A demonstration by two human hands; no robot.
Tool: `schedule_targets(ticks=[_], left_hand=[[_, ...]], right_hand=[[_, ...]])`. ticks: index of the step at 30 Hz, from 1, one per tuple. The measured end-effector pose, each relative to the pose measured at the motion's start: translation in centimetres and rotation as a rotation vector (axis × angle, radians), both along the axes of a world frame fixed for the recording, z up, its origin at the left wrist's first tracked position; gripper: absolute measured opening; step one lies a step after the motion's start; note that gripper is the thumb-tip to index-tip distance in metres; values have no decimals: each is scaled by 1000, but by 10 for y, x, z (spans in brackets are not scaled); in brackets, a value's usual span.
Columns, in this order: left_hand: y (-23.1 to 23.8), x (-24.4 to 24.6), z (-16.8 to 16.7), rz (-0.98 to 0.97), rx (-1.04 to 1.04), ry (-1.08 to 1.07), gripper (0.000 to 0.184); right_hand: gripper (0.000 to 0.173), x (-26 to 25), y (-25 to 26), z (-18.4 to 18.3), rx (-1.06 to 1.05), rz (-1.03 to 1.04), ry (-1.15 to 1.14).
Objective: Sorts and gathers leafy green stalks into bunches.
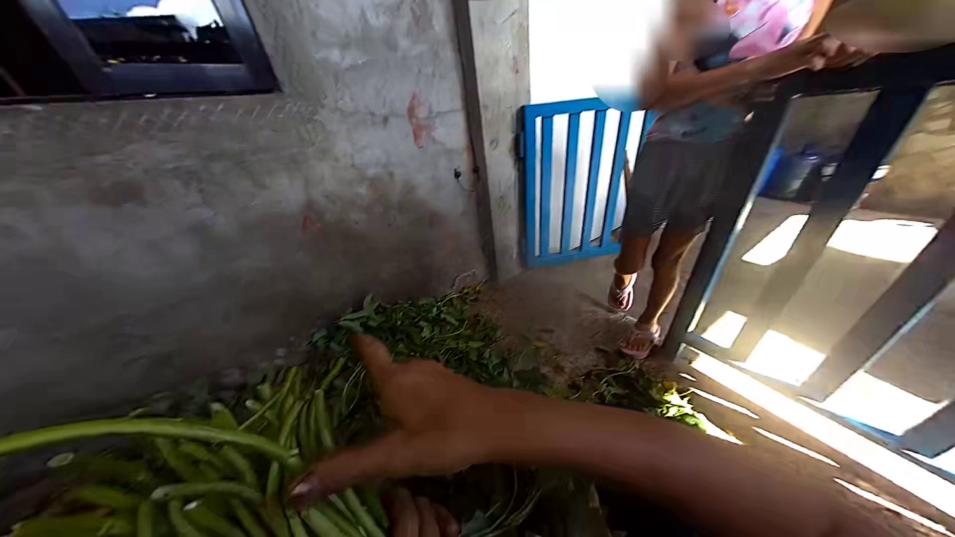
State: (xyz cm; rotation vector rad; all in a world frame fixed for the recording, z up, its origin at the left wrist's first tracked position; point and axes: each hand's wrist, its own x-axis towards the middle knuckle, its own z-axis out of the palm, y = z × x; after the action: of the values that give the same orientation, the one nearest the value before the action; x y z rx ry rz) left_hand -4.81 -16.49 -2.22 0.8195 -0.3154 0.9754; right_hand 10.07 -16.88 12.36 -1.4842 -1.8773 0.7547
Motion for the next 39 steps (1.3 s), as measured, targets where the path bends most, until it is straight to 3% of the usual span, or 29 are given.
schedule_targets(ticks=[2, 5, 7, 11, 13, 15, 18, 20, 24, 27, 32, 35, 39], left_hand=[[9, -11, -7, -44, 27, -98, 60], [20, -26, -8, -83, 106, -205, 68], [27, -34, -9, -124, 158, -230, 66], [34, -43, -14, -161, 186, -237, 61], [32, -44, -17, -210, 186, -211, 62], [30, -44, -20, -267, 198, -206, 60], [20, -41, -16, -272, 156, -237, 48], [15, -40, -10, -263, 126, -253, 42], [13, -38, -8, -258, 144, -273, 42], [19, -37, -11, -260, 180, -263, 47], [21, -38, -16, -210, 179, -244, 60], [32, -47, 7, -201, 261, -161, 64], [50, -82, 71, -91, 466, 138, 60]], right_hand=[[87, 13, -16, -3, 27, 34, -5], [74, 36, -38, -26, 37, 333, -147], [76, 43, -52, -53, 5, 475, -300], [88, 33, -81, -117, 80, 403, -271], [86, 35, -87, -118, 0, 433, -199], [71, 44, -83, -105, -37, 467, -116], [44, 45, -78, -94, 220, 352, -34], [28, 38, -76, -93, 382, 287, -105], [20, 19, -82, -103, 456, 307, -291], [24, 0, -88, -111, 455, 225, -330], [30, 6, -75, -118, 307, 238, -92], [56, 11, -53, -74, 314, 267, 63], [83, -20, -26, -11, 312, 343, 242]])
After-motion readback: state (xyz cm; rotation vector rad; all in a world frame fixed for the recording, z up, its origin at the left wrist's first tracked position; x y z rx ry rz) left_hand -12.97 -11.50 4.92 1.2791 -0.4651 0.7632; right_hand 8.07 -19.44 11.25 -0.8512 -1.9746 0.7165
